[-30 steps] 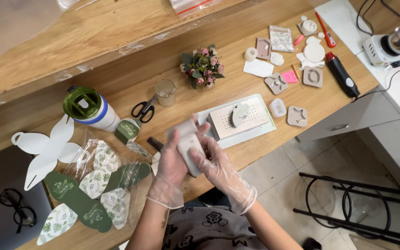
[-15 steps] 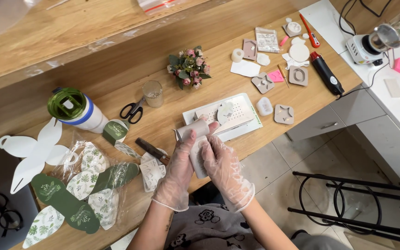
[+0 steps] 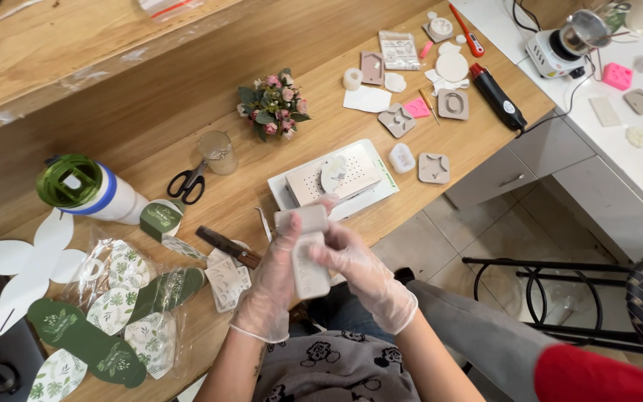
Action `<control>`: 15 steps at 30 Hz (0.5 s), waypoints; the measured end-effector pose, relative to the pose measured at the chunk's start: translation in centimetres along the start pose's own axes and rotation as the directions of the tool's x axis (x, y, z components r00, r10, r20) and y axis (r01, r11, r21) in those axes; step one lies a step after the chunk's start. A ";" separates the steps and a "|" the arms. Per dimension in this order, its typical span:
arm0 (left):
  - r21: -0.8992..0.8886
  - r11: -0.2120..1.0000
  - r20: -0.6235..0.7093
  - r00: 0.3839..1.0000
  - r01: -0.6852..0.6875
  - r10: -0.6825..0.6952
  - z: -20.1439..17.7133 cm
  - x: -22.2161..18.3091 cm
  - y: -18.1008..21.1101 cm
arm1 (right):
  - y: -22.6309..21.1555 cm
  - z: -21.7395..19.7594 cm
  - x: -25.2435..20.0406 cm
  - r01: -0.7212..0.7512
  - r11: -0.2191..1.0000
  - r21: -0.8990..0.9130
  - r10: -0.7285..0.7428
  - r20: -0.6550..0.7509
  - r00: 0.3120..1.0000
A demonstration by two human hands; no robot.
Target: Cleaning and preparing small wax decorative items using a lint roller on a workshop table.
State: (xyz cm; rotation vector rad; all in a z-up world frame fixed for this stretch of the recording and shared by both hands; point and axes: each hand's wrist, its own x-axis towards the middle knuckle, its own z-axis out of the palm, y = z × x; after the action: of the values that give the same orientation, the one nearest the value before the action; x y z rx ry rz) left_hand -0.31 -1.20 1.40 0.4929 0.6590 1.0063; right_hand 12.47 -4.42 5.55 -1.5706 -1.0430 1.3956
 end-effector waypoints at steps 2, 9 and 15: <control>0.281 0.955 0.052 0.992 0.098 -0.117 0.8 -0.2 0.4 | -2.6 0.2 -1.8 -0.158 0.943 0.292 0.124 0.132 0.984; 0.368 0.925 0.269 0.941 0.094 -0.203 0.7 3.3 -1.3 | 2.2 -1.8 0.4 -0.202 0.782 0.589 0.203 0.066 0.977; 0.749 0.653 -0.142 0.990 0.113 -0.008 -0.8 7.2 -1.5 | 4.0 -6.8 4.2 -0.193 0.950 -0.245 0.113 -0.309 0.944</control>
State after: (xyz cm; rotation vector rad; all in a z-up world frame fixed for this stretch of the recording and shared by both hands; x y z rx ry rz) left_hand 2.76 4.54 -2.08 1.1456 1.2188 0.6561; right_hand 19.78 -2.16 0.96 -2.0293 -0.9768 1.1056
